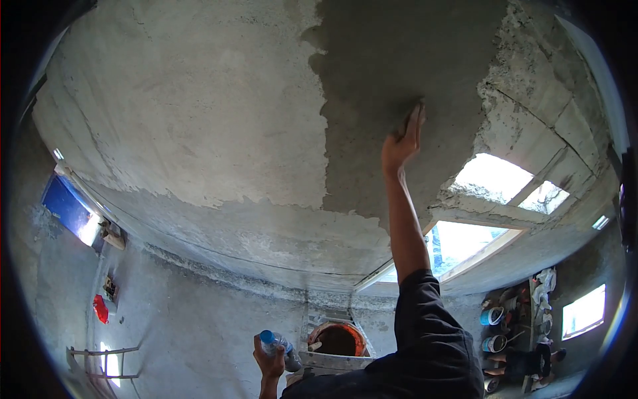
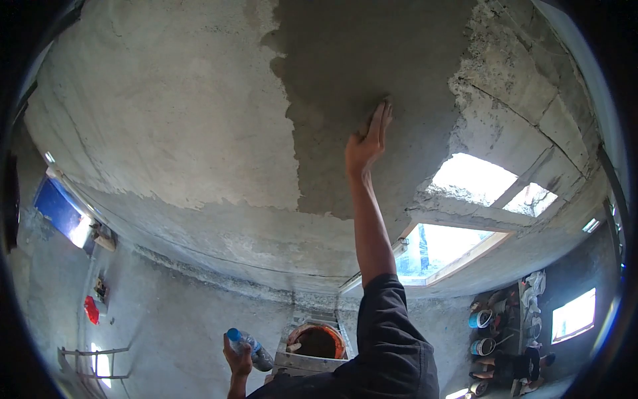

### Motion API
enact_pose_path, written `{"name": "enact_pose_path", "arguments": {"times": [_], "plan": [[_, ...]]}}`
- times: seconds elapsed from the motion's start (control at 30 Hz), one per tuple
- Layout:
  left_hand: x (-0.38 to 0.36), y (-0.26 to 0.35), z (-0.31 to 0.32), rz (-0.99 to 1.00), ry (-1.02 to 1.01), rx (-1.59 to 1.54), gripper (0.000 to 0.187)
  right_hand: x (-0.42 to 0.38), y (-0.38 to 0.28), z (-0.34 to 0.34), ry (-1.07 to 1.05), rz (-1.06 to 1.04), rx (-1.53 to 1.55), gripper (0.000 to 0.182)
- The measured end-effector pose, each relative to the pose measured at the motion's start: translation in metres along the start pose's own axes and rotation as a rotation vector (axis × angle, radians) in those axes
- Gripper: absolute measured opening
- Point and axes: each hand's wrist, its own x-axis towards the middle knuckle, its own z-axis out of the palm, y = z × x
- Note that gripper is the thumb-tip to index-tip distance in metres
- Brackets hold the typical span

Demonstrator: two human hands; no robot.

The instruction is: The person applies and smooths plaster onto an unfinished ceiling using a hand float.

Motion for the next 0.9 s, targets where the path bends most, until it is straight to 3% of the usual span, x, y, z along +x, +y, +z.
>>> {"name": "enact_pose_path", "arguments": {"times": [0.03,0.1,0.17,0.23,0.27,0.33,0.4,0.47,0.6,0.67,0.73,0.83,0.87,0.9], "plan": [[0.002,-0.004,0.001,-0.008,-0.014,-0.029,0.065,0.003,0.004,0.005,0.106,0.023,-0.004,0.047],[0.004,-0.004,0.004,-0.014,-0.038,-0.060,0.065,-0.023,0.008,0.026,-0.074,-0.073,-0.062,0.053],[0.006,0.003,0.007,-0.009,-0.042,-0.038,0.065,-0.055,-0.007,0.035,-0.559,-0.066,0.105,0.050],[0.007,-0.004,0.008,0.001,-0.059,-0.048,0.066,-0.052,-0.042,0.021,-0.652,-0.357,0.253,0.047],[0.009,-0.004,0.009,0.010,-0.071,-0.060,0.067,-0.055,-0.044,0.015,-0.649,-0.358,0.254,0.047],[0.010,0.000,0.009,-0.010,-0.064,-0.075,0.067,-0.056,-0.044,0.010,-0.408,-0.143,0.286,0.045],[0.007,0.002,0.008,-0.040,-0.062,-0.081,0.068,-0.037,-0.035,0.005,-0.149,-0.094,0.171,0.044],[0.005,-0.001,0.007,-0.034,-0.019,-0.071,0.068,-0.007,-0.026,-0.003,-0.023,-0.016,0.052,0.042],[0.004,-0.005,0.003,-0.011,-0.040,-0.030,0.067,-0.011,0.011,0.016,0.033,-0.035,-0.046,0.044],[0.006,-0.001,0.005,0.002,-0.059,-0.033,0.064,-0.060,0.019,0.022,-0.354,-0.295,-0.100,0.041],[0.006,-0.001,0.005,-0.006,-0.083,-0.017,0.062,-0.138,0.019,0.006,-0.816,-0.109,0.221,0.048],[0.018,0.006,0.008,0.000,-0.137,-0.010,0.058,-0.231,-0.032,-0.071,-0.995,-0.070,0.445,0.052],[0.019,0.010,0.010,-0.004,-0.179,-0.012,0.055,-0.254,-0.057,-0.104,-0.832,0.239,0.636,0.051],[0.022,0.016,0.012,-0.008,-0.171,-0.008,0.055,-0.261,-0.086,-0.140,-1.002,0.552,0.458,0.044]]}}
